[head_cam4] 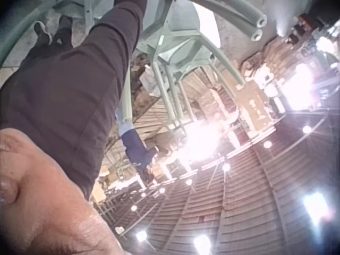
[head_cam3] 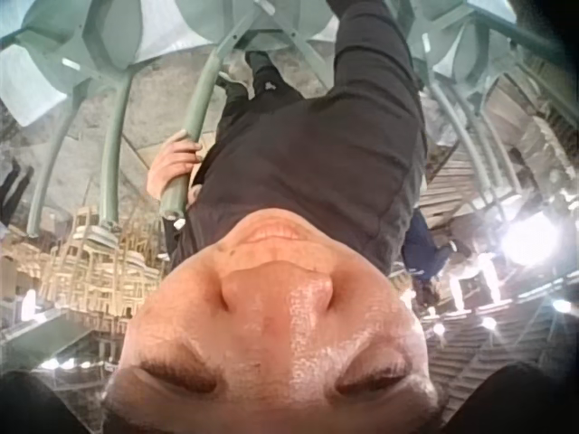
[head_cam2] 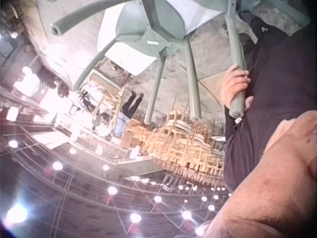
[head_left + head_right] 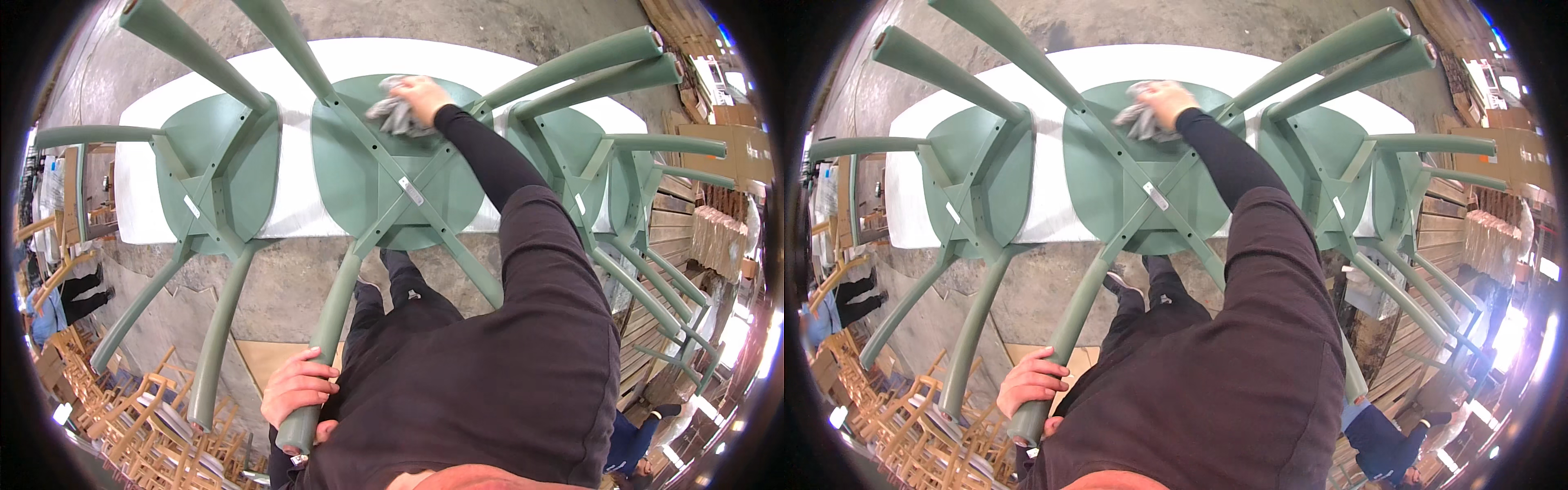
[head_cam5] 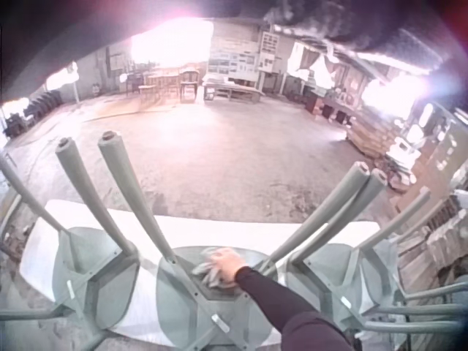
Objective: The person wipes the underside and legs of an inverted green metal chair with a cloth, rotating the chair to access different areas. A coworker assists by holding and repositioning the chair during the process.
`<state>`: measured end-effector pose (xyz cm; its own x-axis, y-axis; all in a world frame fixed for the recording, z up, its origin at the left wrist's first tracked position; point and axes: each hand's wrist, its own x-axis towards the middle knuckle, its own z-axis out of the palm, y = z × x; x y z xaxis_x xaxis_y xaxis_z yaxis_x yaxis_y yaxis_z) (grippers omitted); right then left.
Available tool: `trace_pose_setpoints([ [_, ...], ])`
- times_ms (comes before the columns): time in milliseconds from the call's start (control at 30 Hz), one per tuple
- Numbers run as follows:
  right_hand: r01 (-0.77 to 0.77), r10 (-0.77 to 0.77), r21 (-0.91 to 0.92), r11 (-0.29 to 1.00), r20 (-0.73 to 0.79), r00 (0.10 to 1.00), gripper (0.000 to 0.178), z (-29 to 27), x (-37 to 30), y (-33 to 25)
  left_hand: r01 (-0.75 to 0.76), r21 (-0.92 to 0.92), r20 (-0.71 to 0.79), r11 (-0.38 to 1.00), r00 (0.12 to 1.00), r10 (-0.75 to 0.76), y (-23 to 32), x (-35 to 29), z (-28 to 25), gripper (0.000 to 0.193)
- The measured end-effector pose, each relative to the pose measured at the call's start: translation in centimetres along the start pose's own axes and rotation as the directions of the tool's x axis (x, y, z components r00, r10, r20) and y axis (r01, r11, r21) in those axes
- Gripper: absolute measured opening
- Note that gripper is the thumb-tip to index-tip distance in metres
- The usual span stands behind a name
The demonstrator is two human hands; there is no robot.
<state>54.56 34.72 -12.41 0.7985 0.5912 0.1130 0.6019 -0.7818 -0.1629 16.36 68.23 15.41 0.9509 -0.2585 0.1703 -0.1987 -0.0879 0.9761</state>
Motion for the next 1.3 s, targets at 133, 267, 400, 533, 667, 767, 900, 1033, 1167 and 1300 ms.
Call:
trace_pose_setpoints([
  [133,-0.55,0.586,-0.216,0.807,0.171,0.792,0.029,-3.8,-2.7,5.4,-0.046,0.008,-0.017,0.999,0.999,0.047,-0.5,-0.2,-0.1,0.036],
  [267,-0.661,0.687,-0.189,0.727,0.235,0.688,0.069,0.3,-1.9,-2.9,-0.023,0.004,-0.014,1.0,1.0,0.023,-0.6,0.5,0.3,0.036],
  [400,-0.262,0.203,0.16,0.952,0.312,0.928,0.049,0.0,-4.7,-7.7,-0.024,0.01,-0.015,1.0,1.0,0.024,-0.7,0.3,0.1,0.035],
  [533,-0.393,0.396,-0.052,0.918,0.159,0.904,0.033,-1.3,-4.2,-0.2,-0.023,0.009,0.025,1.0,0.999,0.023,-0.4,0.1,-0.5,0.036],
  [667,-0.659,0.674,-0.175,0.731,0.035,0.738,0.031,-3.0,-2.9,4.6,-0.07,-0.018,-0.008,0.997,0.998,0.07,-0.6,-0.3,-0.5,0.035],
  [767,-0.634,0.648,-0.134,0.761,0.155,0.745,0.032,-1.5,-2.6,-0.2,-0.065,0.0,-0.017,0.998,0.998,0.065,-0.6,0.3,0.0,0.034],
  [900,-0.537,0.513,-0.013,0.843,0.319,0.797,0.043,-1.9,-4.3,-7.2,-0.091,-0.022,-0.015,0.996,0.996,0.091,-1.0,0.8,0.1,0.034],
  [1033,-0.646,0.634,0.379,0.662,0.177,0.753,0.039,-0.9,-0.7,-8.0,-0.107,-0.043,-0.014,0.993,0.994,0.107,-0.9,0.6,-0.1,0.035],
  [1167,-0.528,0.591,0.528,0.665,0.06,0.804,0.041,1.3,3.0,-12.2,-0.059,-0.025,0.019,0.998,0.998,0.06,-0.5,0.5,-0.2,0.036],
  [1300,-0.262,0.223,0.376,0.889,0.145,0.964,0.05,1.0,-1.3,-10.5,-0.01,0.004,0.003,1.0,1.0,0.01,0.0,0.2,-0.1,0.036],
])
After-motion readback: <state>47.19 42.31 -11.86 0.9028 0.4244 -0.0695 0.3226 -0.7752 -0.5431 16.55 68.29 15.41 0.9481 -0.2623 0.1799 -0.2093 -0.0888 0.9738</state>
